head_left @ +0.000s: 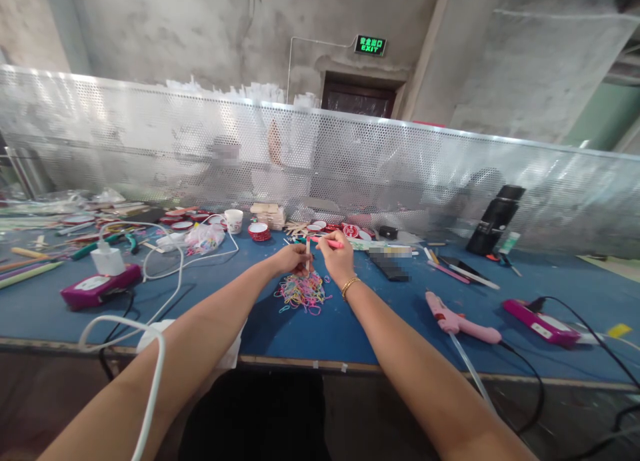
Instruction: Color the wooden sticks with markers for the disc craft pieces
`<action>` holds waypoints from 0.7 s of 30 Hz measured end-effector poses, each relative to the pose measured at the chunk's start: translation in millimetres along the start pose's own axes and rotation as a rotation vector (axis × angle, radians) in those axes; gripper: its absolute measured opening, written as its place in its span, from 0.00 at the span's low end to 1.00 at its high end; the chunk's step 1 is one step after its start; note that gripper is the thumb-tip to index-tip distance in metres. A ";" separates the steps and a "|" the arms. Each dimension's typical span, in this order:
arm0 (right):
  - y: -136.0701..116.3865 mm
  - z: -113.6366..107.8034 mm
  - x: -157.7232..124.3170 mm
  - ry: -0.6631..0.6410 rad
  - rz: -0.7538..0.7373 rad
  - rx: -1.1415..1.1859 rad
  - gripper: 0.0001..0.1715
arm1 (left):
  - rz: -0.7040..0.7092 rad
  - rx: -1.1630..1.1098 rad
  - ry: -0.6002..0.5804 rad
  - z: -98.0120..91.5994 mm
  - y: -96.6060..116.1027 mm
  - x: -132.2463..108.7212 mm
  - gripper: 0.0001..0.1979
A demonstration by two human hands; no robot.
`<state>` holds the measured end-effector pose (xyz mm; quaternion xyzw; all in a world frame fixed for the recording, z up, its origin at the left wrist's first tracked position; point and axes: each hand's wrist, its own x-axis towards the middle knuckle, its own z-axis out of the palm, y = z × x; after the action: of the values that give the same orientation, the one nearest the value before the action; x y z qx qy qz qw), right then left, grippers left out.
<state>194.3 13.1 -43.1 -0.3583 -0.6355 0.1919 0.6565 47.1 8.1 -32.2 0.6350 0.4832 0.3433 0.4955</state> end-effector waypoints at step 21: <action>4.9 0.3 1.1 0.004 -0.027 -0.006 0.08 | -0.002 -0.023 -0.006 -1.4 -3.2 4.1 0.11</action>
<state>195.1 17.2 -45.9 -0.3519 -0.6395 0.1804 0.6593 46.1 12.6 -35.1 0.6299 0.4784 0.3465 0.5042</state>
